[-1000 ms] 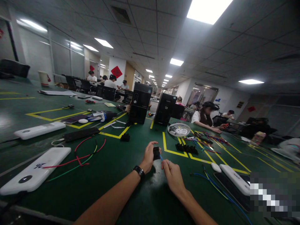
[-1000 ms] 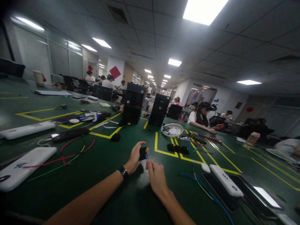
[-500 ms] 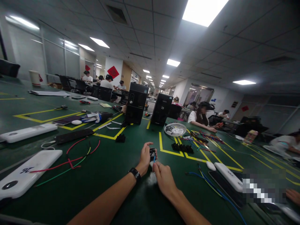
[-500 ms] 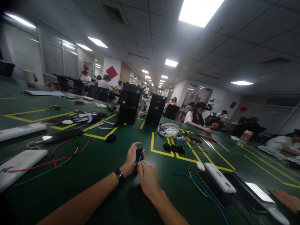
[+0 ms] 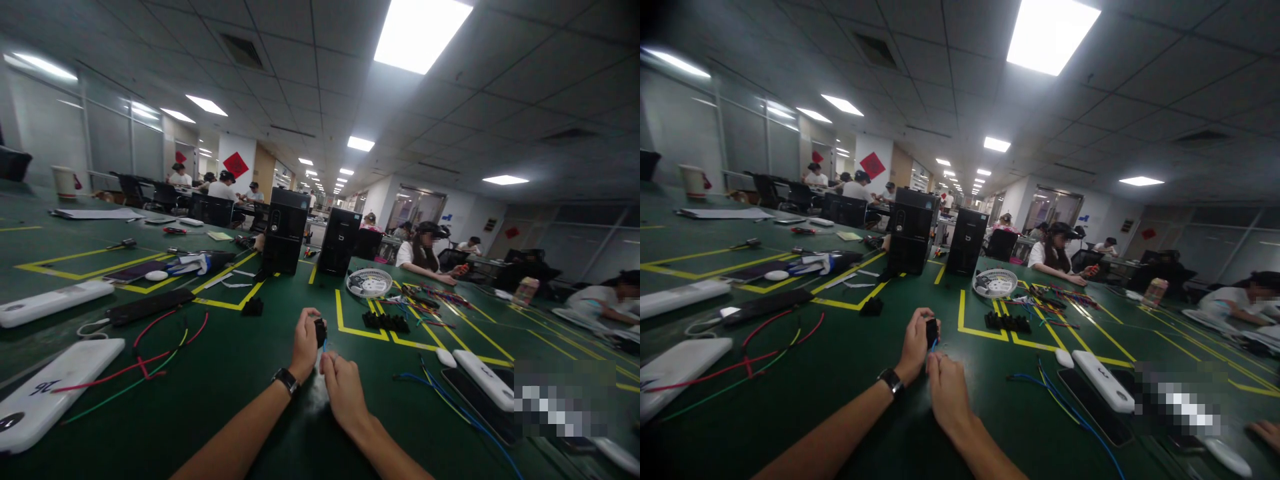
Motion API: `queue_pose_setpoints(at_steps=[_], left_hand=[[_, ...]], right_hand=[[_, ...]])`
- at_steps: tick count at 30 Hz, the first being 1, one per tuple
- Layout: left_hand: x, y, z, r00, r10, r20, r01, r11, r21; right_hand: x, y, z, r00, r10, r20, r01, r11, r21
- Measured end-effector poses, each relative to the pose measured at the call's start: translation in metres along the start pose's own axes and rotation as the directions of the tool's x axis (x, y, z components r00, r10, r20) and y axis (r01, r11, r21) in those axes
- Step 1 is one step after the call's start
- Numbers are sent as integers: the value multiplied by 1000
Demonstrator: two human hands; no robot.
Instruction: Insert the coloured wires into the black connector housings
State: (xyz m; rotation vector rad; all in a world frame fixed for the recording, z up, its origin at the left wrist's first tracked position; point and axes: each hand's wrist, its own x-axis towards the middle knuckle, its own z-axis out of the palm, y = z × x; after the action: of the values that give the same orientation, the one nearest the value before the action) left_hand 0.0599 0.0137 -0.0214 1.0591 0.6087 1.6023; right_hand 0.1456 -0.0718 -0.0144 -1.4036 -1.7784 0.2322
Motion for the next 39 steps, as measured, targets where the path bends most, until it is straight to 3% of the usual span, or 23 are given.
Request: queue_pose_setpoints(at_steps=[3, 10, 12, 15, 18, 21, 25, 30, 36, 39], left_hand=[[0, 1, -1, 997, 73, 1, -73, 995, 65], [0, 14, -2, 974, 163, 155, -184, 973, 136], [0, 14, 0, 980, 123, 156, -137, 987, 83], [2, 7, 5, 995, -52, 88, 64, 989, -135], [5, 1, 11, 970, -240, 43, 238, 892, -384], [5, 3, 14, 943, -330, 51, 311, 811, -496], [6, 12, 16, 915, -387, 111, 386, 768, -510], [9, 12, 15, 904, -415, 101, 411, 779, -473], [4, -1, 18, 951, -310, 9, 294, 894, -338], [3, -4, 19, 949, -308, 63, 310, 890, -334]], right_hand=[[-1, -3, 2, 1000, 24, -13, -23, 998, 54], [3, 10, -15, 985, 164, -46, -148, 957, 250], [4, 12, -15, 980, 192, -53, -170, 945, 279], [3, 15, -9, 989, 140, -52, -128, 974, 186], [2, 18, 1, 997, 79, 18, -80, 995, 59], [1, 21, 7, 998, 54, 35, -54, 999, -11], [5, 28, -3, 1000, -8, 27, 12, 992, -123], [10, 38, -22, 999, -37, 2, 37, 970, -238], [-1, 10, 2, 996, -79, 39, 83, 987, -140], [-4, 2, 7, 996, -76, 49, 80, 993, -86]])
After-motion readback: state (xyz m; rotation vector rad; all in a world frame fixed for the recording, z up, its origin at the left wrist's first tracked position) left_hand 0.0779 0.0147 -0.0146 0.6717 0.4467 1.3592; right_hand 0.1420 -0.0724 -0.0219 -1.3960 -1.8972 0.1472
